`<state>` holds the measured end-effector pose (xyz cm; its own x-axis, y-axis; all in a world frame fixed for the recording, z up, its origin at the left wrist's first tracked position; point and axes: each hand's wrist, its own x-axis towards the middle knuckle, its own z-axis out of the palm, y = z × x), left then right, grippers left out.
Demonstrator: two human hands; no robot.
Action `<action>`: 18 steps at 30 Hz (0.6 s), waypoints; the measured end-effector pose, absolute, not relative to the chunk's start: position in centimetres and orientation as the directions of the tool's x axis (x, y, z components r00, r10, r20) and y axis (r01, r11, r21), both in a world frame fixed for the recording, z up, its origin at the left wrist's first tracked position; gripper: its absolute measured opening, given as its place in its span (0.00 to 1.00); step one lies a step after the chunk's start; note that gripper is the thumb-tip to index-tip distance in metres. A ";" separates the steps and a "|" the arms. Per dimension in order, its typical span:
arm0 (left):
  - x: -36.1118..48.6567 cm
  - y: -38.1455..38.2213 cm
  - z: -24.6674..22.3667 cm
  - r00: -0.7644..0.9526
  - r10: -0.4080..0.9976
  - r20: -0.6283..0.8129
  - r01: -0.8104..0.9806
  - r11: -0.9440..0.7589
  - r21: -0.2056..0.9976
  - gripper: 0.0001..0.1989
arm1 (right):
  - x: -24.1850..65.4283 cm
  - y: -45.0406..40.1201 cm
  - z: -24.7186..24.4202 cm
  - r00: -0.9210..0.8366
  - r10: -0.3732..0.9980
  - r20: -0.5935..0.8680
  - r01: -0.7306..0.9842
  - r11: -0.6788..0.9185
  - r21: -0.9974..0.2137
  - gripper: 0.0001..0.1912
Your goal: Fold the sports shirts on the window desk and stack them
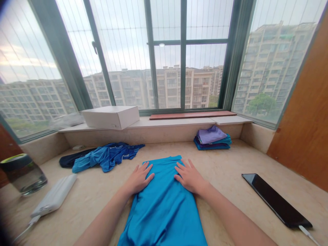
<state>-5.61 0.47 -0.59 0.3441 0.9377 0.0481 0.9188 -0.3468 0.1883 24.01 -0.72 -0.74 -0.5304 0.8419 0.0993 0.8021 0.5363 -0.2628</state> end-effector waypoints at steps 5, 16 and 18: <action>-6.1 1.5 -1.1 0.246 0.967 0.071 0.952 -0.255 0.171 0.31 | 22.4 -6.1 0.9 -0.819 0.574 0.009 0.494 0.712 -0.500 0.34; -3.1 -4.1 1.7 0.579 0.764 0.286 0.747 -0.637 0.189 0.17 | 23.6 -4.4 -0.6 -0.695 0.719 0.002 0.633 0.614 -0.472 0.36; -2.2 -5.1 1.5 0.657 0.716 0.238 0.678 -0.698 0.230 0.18 | 24.7 -3.5 -0.9 -0.639 0.769 -0.007 0.692 0.571 -0.442 0.37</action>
